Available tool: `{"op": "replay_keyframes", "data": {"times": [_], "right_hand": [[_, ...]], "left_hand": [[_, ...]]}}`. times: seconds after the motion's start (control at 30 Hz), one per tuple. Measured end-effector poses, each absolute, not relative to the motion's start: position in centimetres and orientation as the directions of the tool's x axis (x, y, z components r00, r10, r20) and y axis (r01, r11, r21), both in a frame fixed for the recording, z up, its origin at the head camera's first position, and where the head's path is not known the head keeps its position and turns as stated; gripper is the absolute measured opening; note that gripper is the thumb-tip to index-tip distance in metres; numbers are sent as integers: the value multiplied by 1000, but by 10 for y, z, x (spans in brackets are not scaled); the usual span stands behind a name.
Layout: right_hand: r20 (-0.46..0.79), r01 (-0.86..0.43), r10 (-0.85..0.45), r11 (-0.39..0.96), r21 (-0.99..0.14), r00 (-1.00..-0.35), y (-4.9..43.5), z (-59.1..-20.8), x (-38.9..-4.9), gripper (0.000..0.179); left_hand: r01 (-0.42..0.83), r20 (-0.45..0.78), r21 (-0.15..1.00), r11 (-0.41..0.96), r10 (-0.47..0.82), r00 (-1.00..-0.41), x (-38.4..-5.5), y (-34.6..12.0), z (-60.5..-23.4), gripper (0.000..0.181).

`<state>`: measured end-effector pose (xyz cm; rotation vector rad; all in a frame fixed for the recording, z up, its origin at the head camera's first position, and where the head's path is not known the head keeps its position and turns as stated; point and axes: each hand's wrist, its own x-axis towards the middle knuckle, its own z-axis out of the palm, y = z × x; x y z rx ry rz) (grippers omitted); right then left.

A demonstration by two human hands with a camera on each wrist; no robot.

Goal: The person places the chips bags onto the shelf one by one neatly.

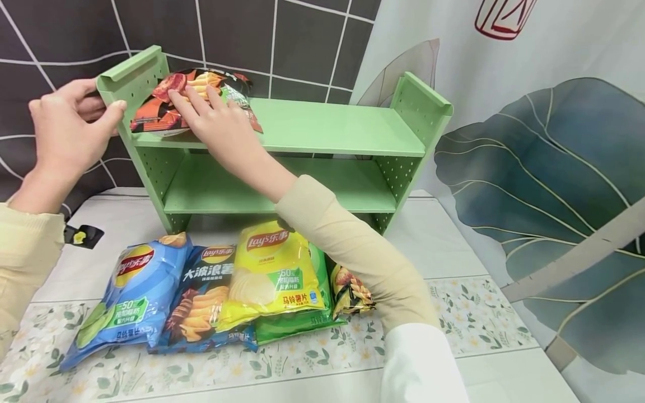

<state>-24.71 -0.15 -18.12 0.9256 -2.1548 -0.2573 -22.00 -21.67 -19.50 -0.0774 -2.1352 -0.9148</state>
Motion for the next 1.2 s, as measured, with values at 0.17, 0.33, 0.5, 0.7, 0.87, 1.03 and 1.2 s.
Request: {"op": "replay_keyframes", "data": {"times": [0.17,0.33,0.5,0.7,0.87,1.03,1.2], "right_hand": [[569,-546,-686,719,431,-454,-5,-183,-249,42],[561,-536,-691,716,447,-455,-7,-185,-251,43],[575,-553,-690,712,433,-439,-9,-188,-251,45],[593,-569,-684,711,414,-424,-13,-187,-252,45],[576,-563,-676,723,400,-460,-16,-185,-255,45],[567,-580,-669,727,367,-480,-18,-184,-256,44],[557,-593,-681,715,369,-475,-18,-186,-256,49]], "left_hand": [[328,686,583,743,-235,-688,-220,-216,-195,39],[324,688,574,752,-228,-689,-220,-214,-195,40],[327,692,574,750,-231,-684,-220,-215,-195,41],[329,694,585,742,-247,-677,-220,-216,-193,39],[319,683,589,742,-246,-688,-221,-216,-193,40],[310,678,589,746,-247,-692,-221,-217,-194,40],[303,677,590,749,-253,-692,-221,-218,-194,40]]}}
